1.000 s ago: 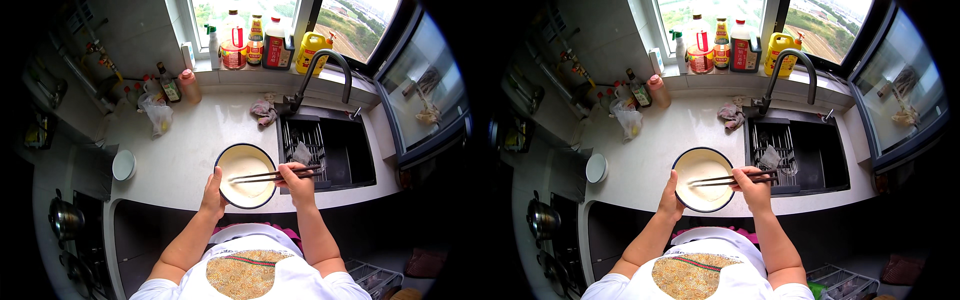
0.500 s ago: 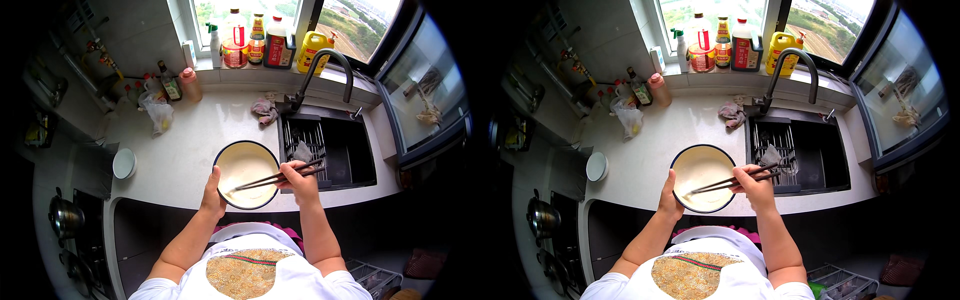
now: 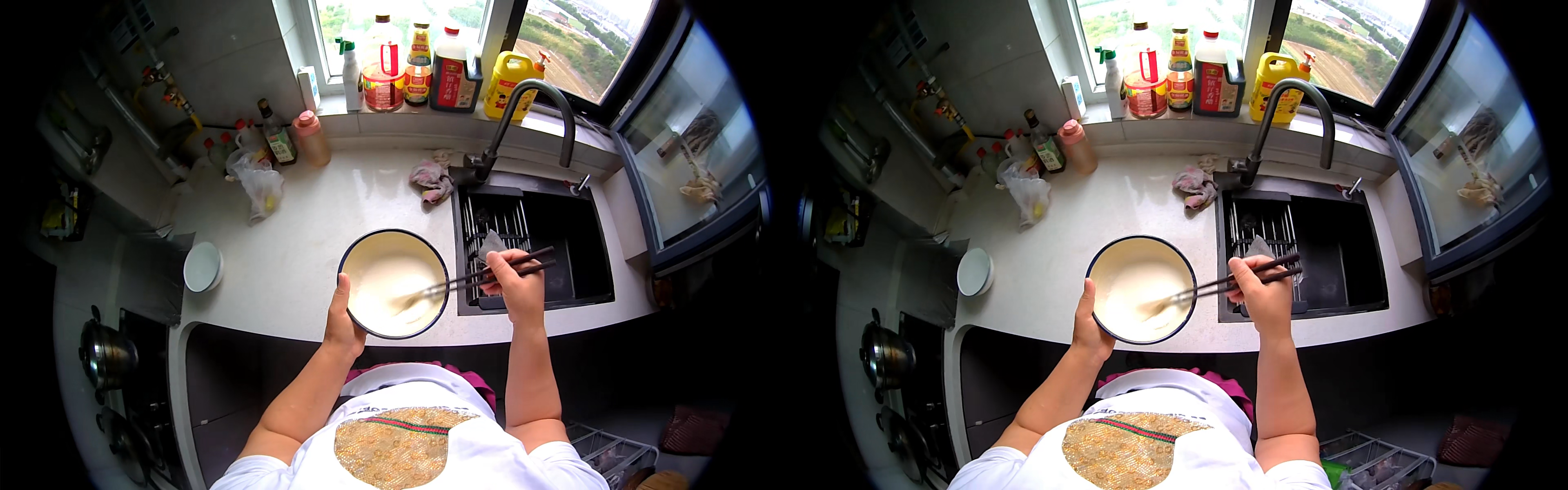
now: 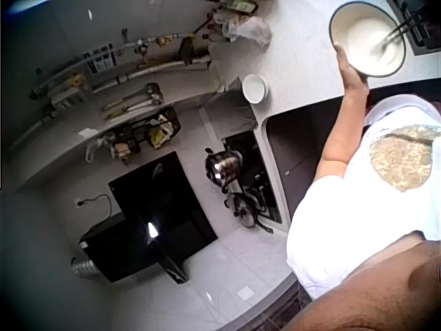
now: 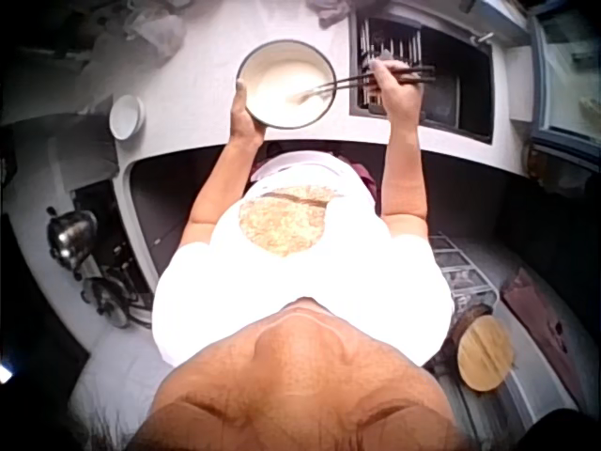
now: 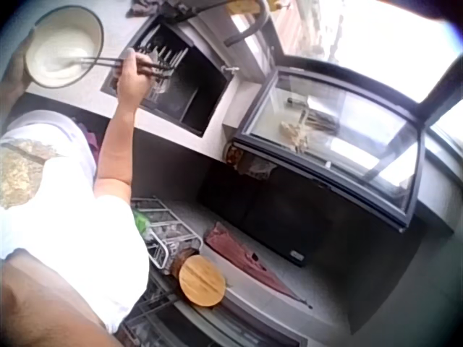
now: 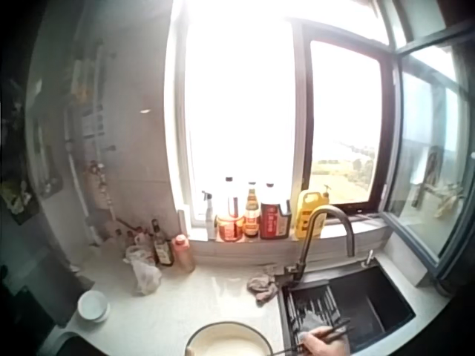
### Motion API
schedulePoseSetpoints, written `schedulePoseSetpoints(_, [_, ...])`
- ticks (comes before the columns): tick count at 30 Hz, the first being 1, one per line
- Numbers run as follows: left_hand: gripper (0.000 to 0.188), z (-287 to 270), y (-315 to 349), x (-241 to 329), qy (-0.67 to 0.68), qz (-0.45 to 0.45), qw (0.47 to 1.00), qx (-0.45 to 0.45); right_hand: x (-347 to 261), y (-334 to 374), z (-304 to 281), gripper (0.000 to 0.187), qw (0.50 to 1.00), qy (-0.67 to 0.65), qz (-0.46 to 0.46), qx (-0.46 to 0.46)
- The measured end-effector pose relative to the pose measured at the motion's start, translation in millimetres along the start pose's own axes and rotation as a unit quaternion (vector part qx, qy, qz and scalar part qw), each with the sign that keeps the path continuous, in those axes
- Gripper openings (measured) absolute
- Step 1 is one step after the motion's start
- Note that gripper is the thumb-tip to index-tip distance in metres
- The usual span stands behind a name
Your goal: The person whisks a pale yellow liquid in a white and black bowl using a pair of chopsticks.
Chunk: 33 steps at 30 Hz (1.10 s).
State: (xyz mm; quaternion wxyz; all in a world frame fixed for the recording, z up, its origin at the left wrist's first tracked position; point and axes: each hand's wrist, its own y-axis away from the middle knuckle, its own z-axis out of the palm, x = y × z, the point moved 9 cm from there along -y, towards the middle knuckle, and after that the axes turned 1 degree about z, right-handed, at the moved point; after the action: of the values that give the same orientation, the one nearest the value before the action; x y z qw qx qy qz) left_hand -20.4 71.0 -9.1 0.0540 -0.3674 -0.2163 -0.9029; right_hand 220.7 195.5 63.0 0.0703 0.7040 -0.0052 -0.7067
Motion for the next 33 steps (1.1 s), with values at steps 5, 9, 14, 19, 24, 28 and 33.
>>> schedulePoseSetpoints(5, [0.068, 6, 0, -17, -0.001, -0.02, 1.0, -0.006, 5, 21, 42, 0.009, 0.994, -0.06, -0.035, -0.087])
schedulePoseSetpoints(9, [0.067, 1, 1, -4, 0.005, -0.005, 1.0, -0.002, -1, 10, 17, 0.011, 0.998, 0.009, 0.025, -0.064])
schedulePoseSetpoints(14, [0.067, 7, -3, -18, -0.011, -0.019, 1.0, -0.011, -7, 18, 22, 0.012, 0.993, 0.001, -0.117, 0.009])
schedulePoseSetpoints(19, [0.066, 7, -1, -13, 0.017, -0.019, 1.0, -0.016, 10, 17, 21, 0.014, 0.993, -0.011, 0.061, -0.099])
schedulePoseSetpoints(24, [0.067, 11, 0, -20, -0.006, -0.026, 0.999, -0.019, -11, 19, 6, 0.013, 0.992, 0.03, -0.111, 0.055])
schedulePoseSetpoints(28, [0.067, 9, -2, -20, -0.002, -0.025, 1.0, -0.013, 3, 34, 45, 0.011, 0.991, -0.059, 0.001, -0.122])
schedulePoseSetpoints(33, [0.066, 3, 1, -7, -0.002, -0.019, 1.0, -0.007, -5, 10, -2, 0.01, 1.0, 0.023, -0.017, 0.012])
